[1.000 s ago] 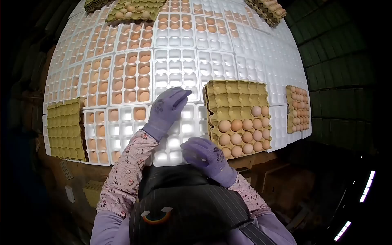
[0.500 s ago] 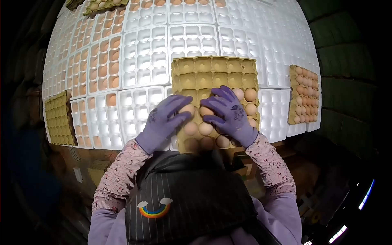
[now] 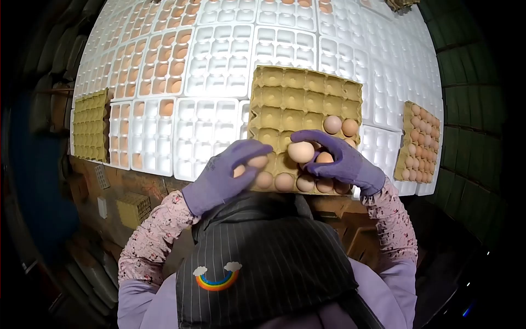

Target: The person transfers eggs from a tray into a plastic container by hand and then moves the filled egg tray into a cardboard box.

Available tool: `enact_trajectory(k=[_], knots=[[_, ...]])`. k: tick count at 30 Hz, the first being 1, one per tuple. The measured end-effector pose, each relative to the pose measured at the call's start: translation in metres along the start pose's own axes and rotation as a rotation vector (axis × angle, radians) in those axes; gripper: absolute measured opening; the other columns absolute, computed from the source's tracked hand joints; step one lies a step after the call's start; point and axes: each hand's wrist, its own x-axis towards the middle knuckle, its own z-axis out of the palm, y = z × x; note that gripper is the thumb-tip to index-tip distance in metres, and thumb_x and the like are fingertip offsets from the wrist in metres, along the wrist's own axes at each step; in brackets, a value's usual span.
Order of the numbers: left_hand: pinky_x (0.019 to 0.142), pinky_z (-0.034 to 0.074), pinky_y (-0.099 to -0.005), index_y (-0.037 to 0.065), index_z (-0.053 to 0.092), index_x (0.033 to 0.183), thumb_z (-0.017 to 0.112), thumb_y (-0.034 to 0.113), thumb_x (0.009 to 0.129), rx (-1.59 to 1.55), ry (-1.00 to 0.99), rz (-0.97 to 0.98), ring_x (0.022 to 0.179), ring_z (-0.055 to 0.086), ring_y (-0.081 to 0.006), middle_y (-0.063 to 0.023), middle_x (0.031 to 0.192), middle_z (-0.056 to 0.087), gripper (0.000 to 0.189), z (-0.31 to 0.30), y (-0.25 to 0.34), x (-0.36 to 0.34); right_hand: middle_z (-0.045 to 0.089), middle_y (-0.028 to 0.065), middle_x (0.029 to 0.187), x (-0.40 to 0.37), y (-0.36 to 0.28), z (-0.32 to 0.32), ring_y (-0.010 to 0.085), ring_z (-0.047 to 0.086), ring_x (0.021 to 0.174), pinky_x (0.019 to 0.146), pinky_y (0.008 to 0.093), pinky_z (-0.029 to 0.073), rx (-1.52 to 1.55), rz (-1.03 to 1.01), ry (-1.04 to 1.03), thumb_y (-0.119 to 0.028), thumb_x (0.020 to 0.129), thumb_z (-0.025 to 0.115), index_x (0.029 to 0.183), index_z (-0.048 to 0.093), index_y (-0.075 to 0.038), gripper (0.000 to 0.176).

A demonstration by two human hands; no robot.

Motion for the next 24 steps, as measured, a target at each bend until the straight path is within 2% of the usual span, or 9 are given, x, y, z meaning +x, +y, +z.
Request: enact_trajectory(k=[1,4,9,13,16,17,21,23,24], knots=[[0.075,0.057,-0.0381,0.009,0.06,0.116,0.072,0.024,0.084,0.003,0.012,-0.01,0.097,0.065,-0.0281,-0.013,0.129,0.057,0.037,0.008,0.002,-0.005,0.059,0.0161,0.127,-0.001,0.007,0.005,0.0307,0.064,0.102,0.086,0.0376,0.051,-0.003,-0.001,-0.016,-0.016,0.087,0.065,0.118,0.06,-0.004,0.034],[0.067,0.056,-0.0383,0.015,0.062,0.105,0.073,0.038,0.077,0.841,-0.053,0.032,0.096,0.058,-0.0267,-0.011,0.127,0.055,0.037,0.045,0.008,-0.02,0.051,0.009,0.136,-0.005,0.023,0.046,0.027,0.06,0.097,0.071,0.038,0.053,-1.122,-0.243,0.075,-0.022,0.085,0.065,0.116,0.061,-0.008,0.034],[0.071,0.055,-0.0374,0.013,0.062,0.108,0.075,0.039,0.074,0.86,-0.065,0.001,0.102,0.057,-0.0267,-0.0109,0.13,0.053,0.045,0.041,-0.012,-0.031,0.053,0.0097,0.133,0.002,0.056,0.074,0.0329,0.056,0.101,0.078,0.042,0.051,-1.504,-0.178,0.174,-0.031,0.081,0.07,0.101,0.065,-0.009,0.03],[0.095,0.049,-0.0343,0.008,0.057,0.117,0.063,0.049,0.093,-0.84,0.039,-0.726,0.121,0.052,-0.021,-0.0093,0.134,0.051,0.048,-0.028,-0.021,-0.063,0.051,0.013,0.138,-0.015,0.026,0.056,0.0271,0.057,0.105,0.078,0.035,0.05,-0.689,-0.199,0.287,-0.025,0.082,0.072,0.114,0.066,-0.002,0.04],[0.097,0.045,-0.0301,0.005,0.046,0.129,0.036,0.053,0.103,-1.253,0.277,-0.464,0.117,0.051,-0.015,-0.0076,0.13,0.052,0.055,-0.046,-0.046,-0.086,0.059,0.0103,0.125,0.009,0.028,0.075,0.0164,0.06,0.09,0.071,0.0281,0.049,0.214,-0.05,0.267,-0.035,0.093,0.062,0.128,0.058,0.001,0.05],[0.071,0.047,-0.0247,0.006,0.044,0.131,0.04,0.042,0.105,-1.139,0.372,-0.465,0.091,0.055,-0.0144,-0.0091,0.127,0.054,0.045,-0.052,-0.047,-0.095,0.062,0.0085,0.118,0.019,0.014,0.086,0.0132,0.06,0.083,0.068,0.0261,0.048,0.427,0.018,0.208,-0.038,0.096,0.057,0.131,0.055,0.002,0.053],[0.072,0.046,-0.0235,0.006,0.049,0.131,0.052,0.049,0.1,-1.249,0.438,-0.365,0.091,0.055,-0.0106,-0.0059,0.121,0.054,0.053,-0.105,-0.097,-0.149,0.065,0.0079,0.099,0.085,-0.005,0.164,0.0114,0.058,0.07,0.062,0.0241,0.046,0.511,0.138,0.215,-0.049,0.1,0.046,0.135,0.051,0.003,0.062],[0.075,0.048,-0.0267,0.009,0.057,0.127,0.062,0.049,0.093,-0.657,0.693,-0.747,0.093,0.057,-0.0147,-0.0076,0.124,0.054,0.052,-0.147,-0.134,-0.176,0.065,0.0076,0.092,0.116,-0.003,0.194,0.0115,0.056,0.063,0.059,0.0243,0.047,0.463,0.132,0.137,-0.041,0.1,0.054,0.134,0.052,0.002,0.055],[0.081,0.049,-0.0312,0.011,0.06,0.126,0.069,0.042,0.089,-0.158,0.785,-0.671,0.102,0.056,-0.0186,-0.0088,0.127,0.053,0.05,-0.17,-0.155,-0.189,0.065,0.0074,0.091,0.129,0.0,0.21,0.011,0.055,0.061,0.059,0.024,0.047,0.453,0.17,0.127,-0.039,0.099,0.056,0.135,0.052,0.002,0.055]])
